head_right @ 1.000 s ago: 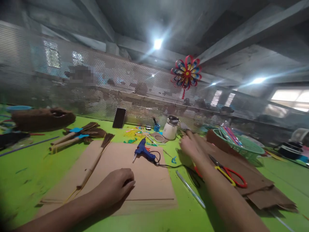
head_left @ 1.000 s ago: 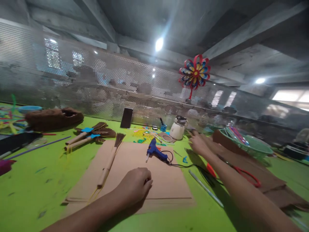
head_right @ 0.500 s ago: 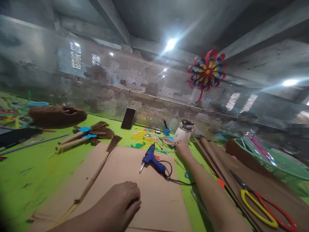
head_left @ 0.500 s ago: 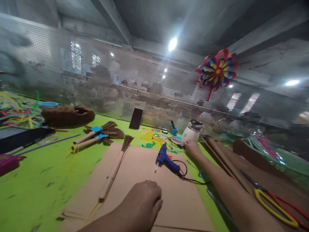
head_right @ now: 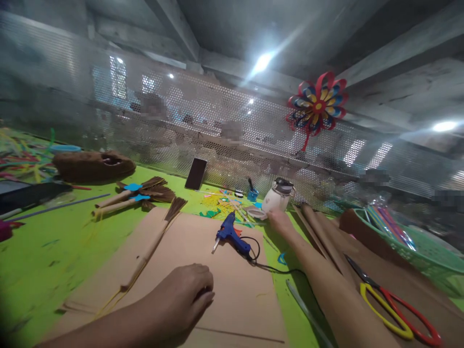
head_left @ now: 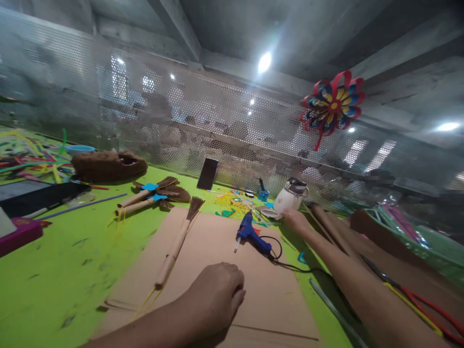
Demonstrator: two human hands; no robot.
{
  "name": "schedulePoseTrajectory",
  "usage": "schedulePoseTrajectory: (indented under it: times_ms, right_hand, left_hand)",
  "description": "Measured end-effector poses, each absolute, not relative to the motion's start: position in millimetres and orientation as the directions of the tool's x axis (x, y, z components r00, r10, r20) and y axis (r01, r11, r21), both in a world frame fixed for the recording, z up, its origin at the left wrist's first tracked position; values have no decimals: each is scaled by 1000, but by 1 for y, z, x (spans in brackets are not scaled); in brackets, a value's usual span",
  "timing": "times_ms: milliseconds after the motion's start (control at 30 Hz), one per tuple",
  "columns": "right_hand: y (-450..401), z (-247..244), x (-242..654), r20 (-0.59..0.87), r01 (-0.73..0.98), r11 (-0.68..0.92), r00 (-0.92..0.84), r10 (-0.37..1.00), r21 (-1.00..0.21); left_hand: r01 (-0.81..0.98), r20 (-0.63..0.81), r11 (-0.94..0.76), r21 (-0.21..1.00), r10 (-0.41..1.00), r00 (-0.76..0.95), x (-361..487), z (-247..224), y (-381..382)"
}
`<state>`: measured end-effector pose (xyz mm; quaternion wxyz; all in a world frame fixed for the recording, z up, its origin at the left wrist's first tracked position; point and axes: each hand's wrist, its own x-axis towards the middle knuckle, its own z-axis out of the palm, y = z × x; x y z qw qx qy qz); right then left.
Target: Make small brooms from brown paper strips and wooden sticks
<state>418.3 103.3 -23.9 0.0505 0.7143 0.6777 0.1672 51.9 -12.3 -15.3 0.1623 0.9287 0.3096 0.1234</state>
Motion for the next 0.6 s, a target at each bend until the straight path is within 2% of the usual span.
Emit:
schedulePoseTrajectory:
  times_ms: [300, 600]
  right_hand:
    - [79, 6, 423, -25, 924, 27, -19, 1000, 381]
    - [85, 13, 410, 22, 881, 20, -35, 999, 473]
  left_hand:
    - [515, 158, -769, 378, 602, 783, 51, -16, -12]
    - [511, 193, -773, 376, 605, 772, 51, -20, -10]
